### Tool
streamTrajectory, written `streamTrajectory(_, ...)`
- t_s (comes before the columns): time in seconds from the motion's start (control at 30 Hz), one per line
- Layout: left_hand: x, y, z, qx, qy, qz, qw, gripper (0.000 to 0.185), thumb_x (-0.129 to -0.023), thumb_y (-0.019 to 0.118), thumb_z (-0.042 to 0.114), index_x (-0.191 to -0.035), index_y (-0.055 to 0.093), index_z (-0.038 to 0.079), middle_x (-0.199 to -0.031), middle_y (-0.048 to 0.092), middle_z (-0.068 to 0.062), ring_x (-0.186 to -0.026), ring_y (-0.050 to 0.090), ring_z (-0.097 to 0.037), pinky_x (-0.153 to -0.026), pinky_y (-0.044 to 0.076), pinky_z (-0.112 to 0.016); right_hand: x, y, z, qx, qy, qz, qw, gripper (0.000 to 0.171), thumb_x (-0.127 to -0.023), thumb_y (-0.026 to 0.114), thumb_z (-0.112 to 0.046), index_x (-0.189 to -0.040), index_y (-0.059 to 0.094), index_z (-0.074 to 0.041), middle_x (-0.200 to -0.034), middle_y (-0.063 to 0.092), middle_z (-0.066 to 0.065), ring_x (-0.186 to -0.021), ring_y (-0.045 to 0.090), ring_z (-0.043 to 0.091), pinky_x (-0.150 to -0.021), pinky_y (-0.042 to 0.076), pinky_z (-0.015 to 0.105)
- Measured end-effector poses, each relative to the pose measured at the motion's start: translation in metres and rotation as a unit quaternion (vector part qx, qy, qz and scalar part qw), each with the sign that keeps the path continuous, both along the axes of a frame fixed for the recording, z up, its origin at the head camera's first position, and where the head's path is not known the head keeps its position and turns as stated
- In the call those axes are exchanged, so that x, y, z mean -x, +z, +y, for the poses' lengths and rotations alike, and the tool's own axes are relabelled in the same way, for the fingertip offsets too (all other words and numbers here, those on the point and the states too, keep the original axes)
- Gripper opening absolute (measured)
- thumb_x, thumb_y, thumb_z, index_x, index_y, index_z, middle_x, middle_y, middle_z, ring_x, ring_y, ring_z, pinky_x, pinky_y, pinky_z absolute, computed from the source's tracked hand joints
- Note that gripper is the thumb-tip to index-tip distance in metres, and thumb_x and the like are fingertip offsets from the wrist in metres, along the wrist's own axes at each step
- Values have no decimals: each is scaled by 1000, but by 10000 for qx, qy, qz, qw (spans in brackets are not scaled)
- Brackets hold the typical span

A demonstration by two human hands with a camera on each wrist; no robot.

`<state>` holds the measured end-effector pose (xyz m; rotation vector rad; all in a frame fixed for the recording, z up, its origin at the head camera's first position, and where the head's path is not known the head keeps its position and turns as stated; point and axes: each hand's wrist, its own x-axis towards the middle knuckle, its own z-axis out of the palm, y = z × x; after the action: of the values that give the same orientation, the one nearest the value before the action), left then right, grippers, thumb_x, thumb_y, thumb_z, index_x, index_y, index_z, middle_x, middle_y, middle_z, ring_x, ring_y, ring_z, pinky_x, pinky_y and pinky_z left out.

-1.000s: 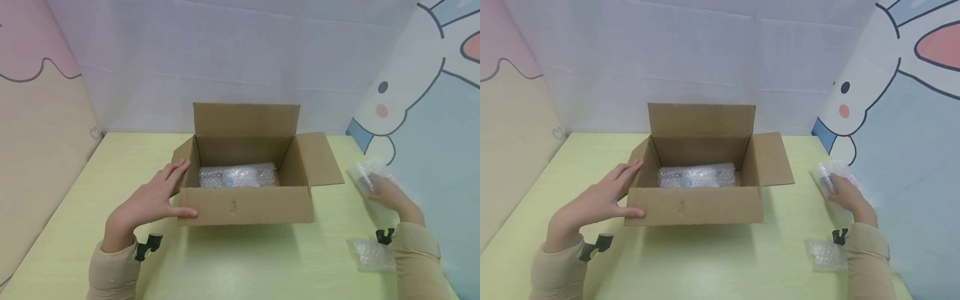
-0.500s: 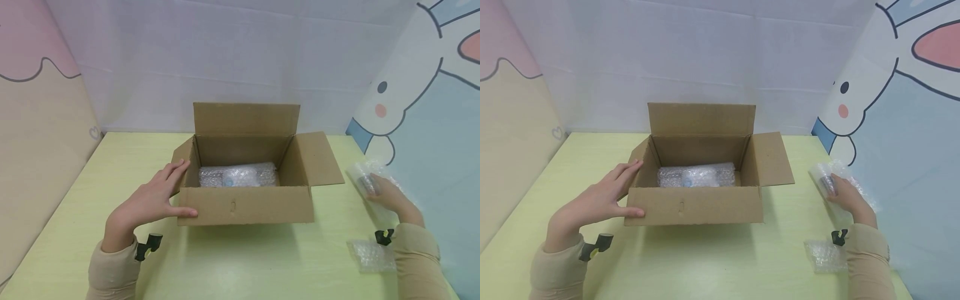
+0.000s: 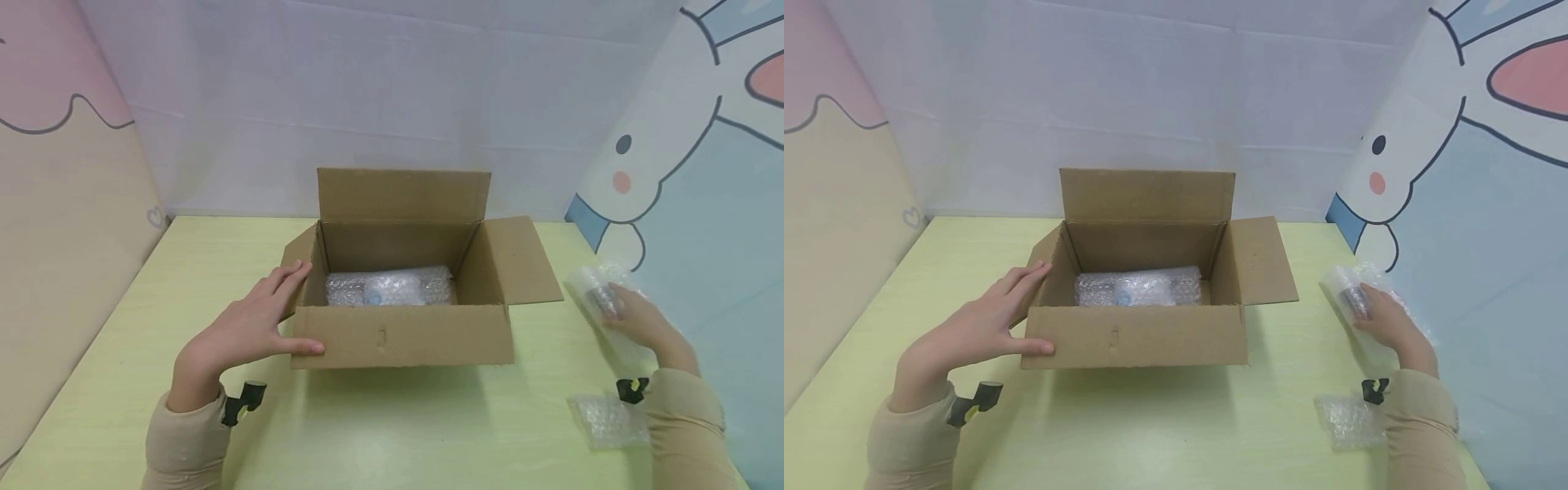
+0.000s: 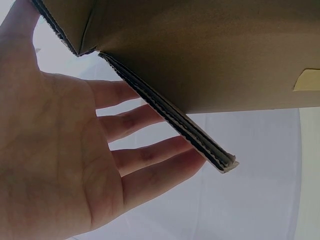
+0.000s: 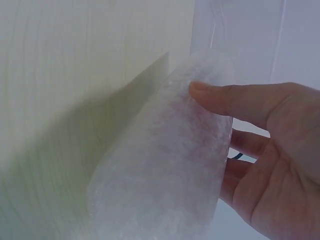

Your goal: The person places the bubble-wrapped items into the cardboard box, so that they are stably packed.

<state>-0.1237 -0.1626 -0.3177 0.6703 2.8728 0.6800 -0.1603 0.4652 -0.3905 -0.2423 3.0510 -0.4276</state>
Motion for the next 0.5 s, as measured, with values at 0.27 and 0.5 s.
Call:
streamTrajectory(0.27,1,-1,0,27,-15,26,10000,116,-72,67,73,-157,12,18,-158,23,-14,-135,38,-35,-82,51,-51,0,25,-8,-62,-262,-196,9994,77,-87,66,-15,-139,24,22,-131,33,50,-118,34,65,-98,29,70)
streamTrajectory(0.5,0,0,0,30,1,25,10000,116,-72,66,73,-157,12,18,-158,22,-13,-136,37,-35,-84,51,-53,-1,38,-15,64,-287,-63,9995,79,-88,66,-17,-143,20,19,-131,32,50,-117,33,66,-97,28,71)
